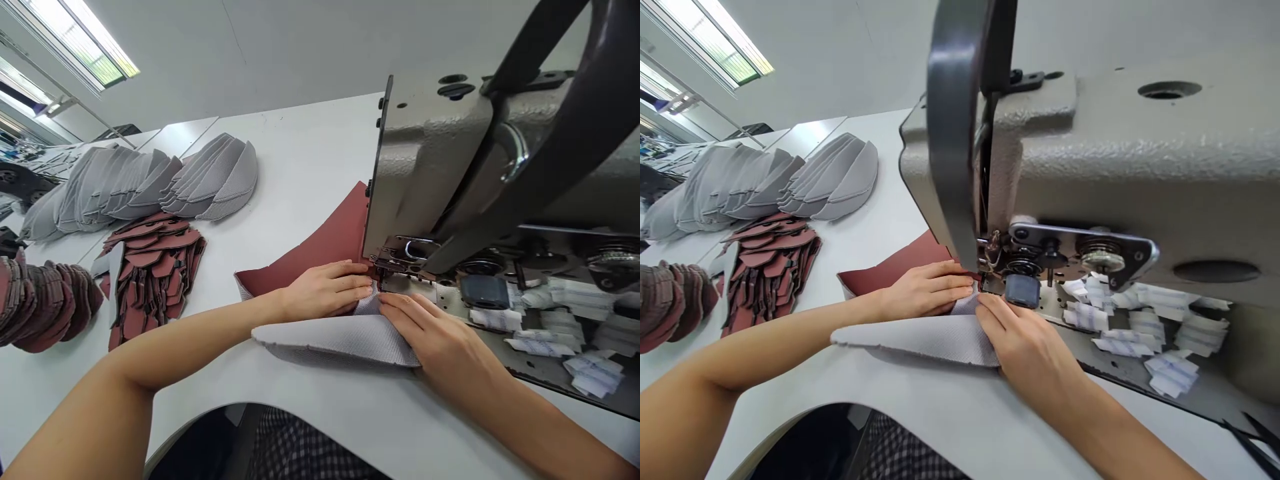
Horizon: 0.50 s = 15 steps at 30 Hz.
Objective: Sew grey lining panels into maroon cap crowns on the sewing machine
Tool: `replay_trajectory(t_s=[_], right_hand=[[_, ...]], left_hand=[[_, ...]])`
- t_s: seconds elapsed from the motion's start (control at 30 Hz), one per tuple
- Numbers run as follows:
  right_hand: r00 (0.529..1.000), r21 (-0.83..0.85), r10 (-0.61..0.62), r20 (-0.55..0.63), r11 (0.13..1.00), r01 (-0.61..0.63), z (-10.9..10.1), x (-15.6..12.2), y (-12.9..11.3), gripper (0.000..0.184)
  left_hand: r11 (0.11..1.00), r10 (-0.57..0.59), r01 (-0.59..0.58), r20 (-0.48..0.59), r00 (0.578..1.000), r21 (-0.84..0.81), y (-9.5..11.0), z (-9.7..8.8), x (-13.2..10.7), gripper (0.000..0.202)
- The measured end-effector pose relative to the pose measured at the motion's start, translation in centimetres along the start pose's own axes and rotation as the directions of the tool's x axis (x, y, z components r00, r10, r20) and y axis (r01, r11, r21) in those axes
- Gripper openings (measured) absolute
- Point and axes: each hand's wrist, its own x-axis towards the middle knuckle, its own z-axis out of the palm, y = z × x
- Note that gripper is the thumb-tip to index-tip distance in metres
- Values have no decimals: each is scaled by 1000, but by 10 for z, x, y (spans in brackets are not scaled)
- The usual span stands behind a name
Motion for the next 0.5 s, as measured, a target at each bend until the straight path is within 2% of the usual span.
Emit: replay_trajectory(t_s=[0.17, 0.3, 0.5], right_hand=[[999, -67, -52, 9, 996, 53, -2, -1, 1, 44], [998, 4, -61, 11, 998, 61, -5, 1, 1, 44], [999, -29, -47, 9, 998, 48, -7, 6, 2, 47]], left_hand=[[1000, -3, 2, 32, 999, 28, -2, 1, -1, 28], [998, -25, 21, 71, 997, 51, -1, -2, 2, 29], [987, -84, 105, 168, 982, -119, -4, -11, 4, 33]])
